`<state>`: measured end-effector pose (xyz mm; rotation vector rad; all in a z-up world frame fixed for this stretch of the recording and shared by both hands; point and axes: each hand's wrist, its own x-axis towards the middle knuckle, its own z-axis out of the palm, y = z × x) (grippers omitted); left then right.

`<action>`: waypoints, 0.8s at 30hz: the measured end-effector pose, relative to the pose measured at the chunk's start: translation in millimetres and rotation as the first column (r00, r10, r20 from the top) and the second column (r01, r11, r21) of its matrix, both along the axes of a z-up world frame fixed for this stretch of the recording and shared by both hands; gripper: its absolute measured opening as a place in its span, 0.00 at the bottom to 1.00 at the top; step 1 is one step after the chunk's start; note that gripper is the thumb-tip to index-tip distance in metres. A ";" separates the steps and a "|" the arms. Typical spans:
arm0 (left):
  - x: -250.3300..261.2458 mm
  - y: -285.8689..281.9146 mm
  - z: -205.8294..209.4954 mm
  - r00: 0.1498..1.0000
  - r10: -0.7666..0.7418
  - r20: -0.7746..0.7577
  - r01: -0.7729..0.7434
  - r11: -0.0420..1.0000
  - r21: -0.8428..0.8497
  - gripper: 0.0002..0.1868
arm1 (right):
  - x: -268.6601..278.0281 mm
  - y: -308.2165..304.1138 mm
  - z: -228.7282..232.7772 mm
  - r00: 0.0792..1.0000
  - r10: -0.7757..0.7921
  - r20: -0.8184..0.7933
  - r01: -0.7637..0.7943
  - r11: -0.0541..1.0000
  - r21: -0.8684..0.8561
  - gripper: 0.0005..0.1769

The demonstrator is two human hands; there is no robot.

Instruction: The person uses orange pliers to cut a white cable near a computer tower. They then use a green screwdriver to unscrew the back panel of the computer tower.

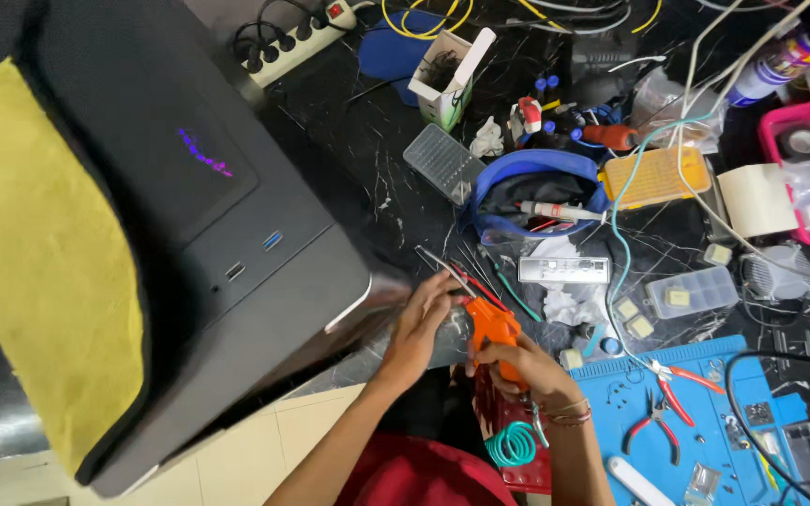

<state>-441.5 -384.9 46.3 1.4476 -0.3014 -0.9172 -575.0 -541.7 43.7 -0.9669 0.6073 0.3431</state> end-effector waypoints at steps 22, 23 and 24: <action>-3.7 -89.1 -44.9 0.635 0.570 -0.521 -0.356 0.815 0.458 0.31 | 36.8 -19.6 -49.9 0.861 0.124 -0.493 -0.184 0.980 -0.075 0.11; -5.6 -87.6 -43.4 0.652 0.539 -0.534 -0.340 0.837 0.429 0.36 | 31.6 -15.6 -49.3 0.865 0.109 -0.490 -0.169 0.982 -0.081 0.10; -8.6 -85.6 -41.8 0.668 0.506 -0.546 -0.324 0.858 0.400 0.41 | 25.2 -11.0 -48.6 0.869 0.094 -0.486 -0.154 0.984 -0.086 0.11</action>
